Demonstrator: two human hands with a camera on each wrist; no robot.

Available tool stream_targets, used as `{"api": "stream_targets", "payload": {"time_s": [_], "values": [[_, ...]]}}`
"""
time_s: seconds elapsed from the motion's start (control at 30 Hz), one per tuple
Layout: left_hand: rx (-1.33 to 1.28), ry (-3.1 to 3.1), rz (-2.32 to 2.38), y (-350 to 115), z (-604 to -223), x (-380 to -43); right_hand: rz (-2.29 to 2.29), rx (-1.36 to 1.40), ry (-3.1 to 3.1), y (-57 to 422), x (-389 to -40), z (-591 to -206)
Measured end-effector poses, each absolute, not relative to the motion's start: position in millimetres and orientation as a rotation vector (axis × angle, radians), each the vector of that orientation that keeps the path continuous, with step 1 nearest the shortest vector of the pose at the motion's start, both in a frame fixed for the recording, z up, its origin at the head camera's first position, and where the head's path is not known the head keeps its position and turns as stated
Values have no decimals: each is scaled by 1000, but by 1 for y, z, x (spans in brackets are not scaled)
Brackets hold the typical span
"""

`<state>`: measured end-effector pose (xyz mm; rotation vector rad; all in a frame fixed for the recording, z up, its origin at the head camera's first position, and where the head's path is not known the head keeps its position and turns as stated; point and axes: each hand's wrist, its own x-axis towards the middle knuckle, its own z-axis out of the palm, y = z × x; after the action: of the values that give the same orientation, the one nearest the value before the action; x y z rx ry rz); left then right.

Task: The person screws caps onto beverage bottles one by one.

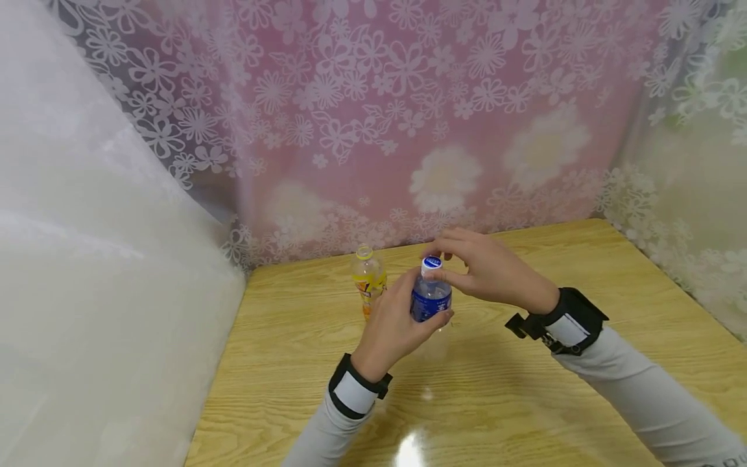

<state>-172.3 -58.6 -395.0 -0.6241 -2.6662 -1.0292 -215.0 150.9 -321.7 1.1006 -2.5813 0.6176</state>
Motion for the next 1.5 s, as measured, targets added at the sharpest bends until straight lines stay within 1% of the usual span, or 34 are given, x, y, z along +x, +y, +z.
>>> {"api": "stream_targets", "payload": {"time_s": [0.2,0.33,0.43,0.5,0.63,0.8,0.97,1.1,1.23,1.5], "values": [[-484,-2618,-1120,-96,-389,-155,751,1089,-2587,155,-219,-327],[-260,-2534,-1127,-129,-377,-149,645,1006,-2626,161,-223,-335],[-63,-2492,-1058,-162,-365,-154,516,941,-2664,163,-227,-346],[37,-2461,-975,-187,-359,-166,474,905,-2696,164,-231,-355],[151,-2400,-872,-232,-362,-211,434,844,-2746,172,-237,-375],[303,-2341,-872,-271,-387,-267,420,804,-2768,180,-238,-394],[383,-2322,-917,-293,-415,-307,451,759,-2769,181,-238,-402],[398,-2315,-953,-303,-432,-327,466,752,-2751,184,-238,-406],[413,-2311,-966,-307,-445,-338,488,730,-2751,190,-236,-410],[457,-2330,-979,-302,-454,-352,499,685,-2787,204,-237,-411]]}}
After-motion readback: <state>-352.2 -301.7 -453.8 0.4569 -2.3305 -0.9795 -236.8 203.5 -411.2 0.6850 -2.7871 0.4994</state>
